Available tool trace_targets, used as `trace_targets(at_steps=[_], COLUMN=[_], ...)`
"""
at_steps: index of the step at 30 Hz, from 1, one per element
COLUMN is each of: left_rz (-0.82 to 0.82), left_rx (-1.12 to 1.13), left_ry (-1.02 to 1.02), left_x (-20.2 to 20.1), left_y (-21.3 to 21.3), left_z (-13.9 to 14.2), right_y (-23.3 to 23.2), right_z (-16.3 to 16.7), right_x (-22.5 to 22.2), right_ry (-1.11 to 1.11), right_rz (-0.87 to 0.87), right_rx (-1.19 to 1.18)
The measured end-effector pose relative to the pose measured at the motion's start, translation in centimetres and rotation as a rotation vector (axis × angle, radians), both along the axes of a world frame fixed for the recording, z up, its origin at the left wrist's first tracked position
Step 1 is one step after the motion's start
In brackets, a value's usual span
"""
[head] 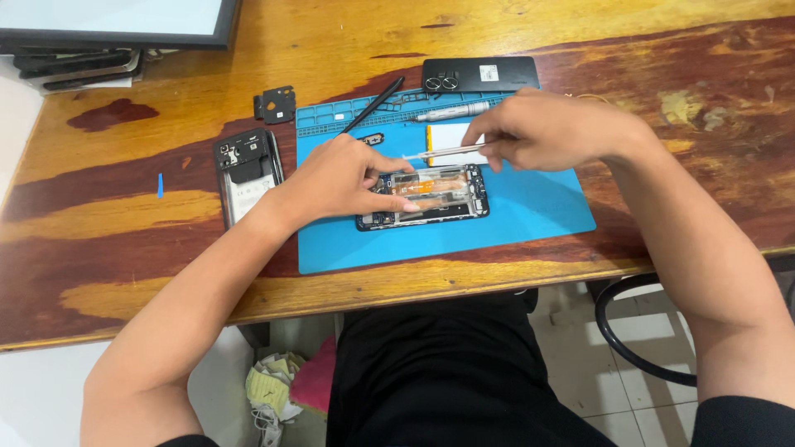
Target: The person works on a disassembled smartphone on a blue repair mat. They brush the exposed motherboard and internal components, use a spudger to pry and adjust parts, and use tweezers to handle small components inside the phone frame.
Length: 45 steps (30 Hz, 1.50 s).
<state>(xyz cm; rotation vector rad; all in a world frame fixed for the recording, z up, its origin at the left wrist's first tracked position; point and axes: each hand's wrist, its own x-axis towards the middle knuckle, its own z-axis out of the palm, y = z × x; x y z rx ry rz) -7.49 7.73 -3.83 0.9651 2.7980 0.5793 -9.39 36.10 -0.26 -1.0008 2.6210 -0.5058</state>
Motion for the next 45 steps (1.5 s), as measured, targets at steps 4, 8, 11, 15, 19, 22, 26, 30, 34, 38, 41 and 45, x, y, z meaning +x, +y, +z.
trace_targets(at_steps=[4, 8, 11, 15, 19, 22, 26, 30, 34, 38, 41, 45], left_rz=[-0.045, -0.028, -0.027, -0.032, -0.018, -0.019, -0.013, -0.029, -0.030, -0.037, -0.026, -0.020], left_rx=[0.041, 0.031, 0.046, 0.054, 0.052, 0.063, 0.068, 0.083, 0.077, 0.097, 0.096, 0.077], left_ry=[0.047, 0.026, 0.020, 0.020, 0.007, 0.007, -0.014, -0.009, -0.011, -0.010, -0.016, -0.023], left_x=[-0.1, -0.2, -0.1, -0.1, -0.1, -0.2, -0.2, -0.2, -0.2, -0.1, -0.1, 0.0], left_y=[-0.1, 0.0, 0.2, 0.3, 0.4, 0.5, 0.5, 0.5, 0.5, 0.5, 0.5, 0.6], left_z=[-0.3, -0.2, 0.0, 0.3, 0.3, 0.2, 0.0, 0.0, 0.0, 0.0, 0.1, 0.1], right_y=[1.0, 0.5, -0.6, -1.8, -2.1, -2.2, -2.5, -2.6, -2.7, -2.8, -2.7, -2.4], right_z=[-0.3, -0.7, -1.2, -1.6, -1.6, -1.8, -2.3, -2.5, -2.4, -2.6, -2.7, -2.9], right_x=[-0.4, 0.0, 1.4, 3.2, 4.0, 4.2, 4.3, 4.4, 4.4, 4.2, 3.9, 3.6], right_ry=[-0.063, -0.083, 0.058, 0.204, 0.303, 0.279, 0.290, 0.297, 0.293, 0.268, 0.258, 0.271], right_rz=[-0.100, -0.060, 0.023, -0.043, -0.020, -0.008, 0.026, 0.068, 0.063, 0.050, 0.041, 0.035], right_rx=[0.065, 0.105, 0.135, 0.275, 0.229, 0.204, 0.206, 0.175, 0.182, 0.196, 0.214, 0.187])
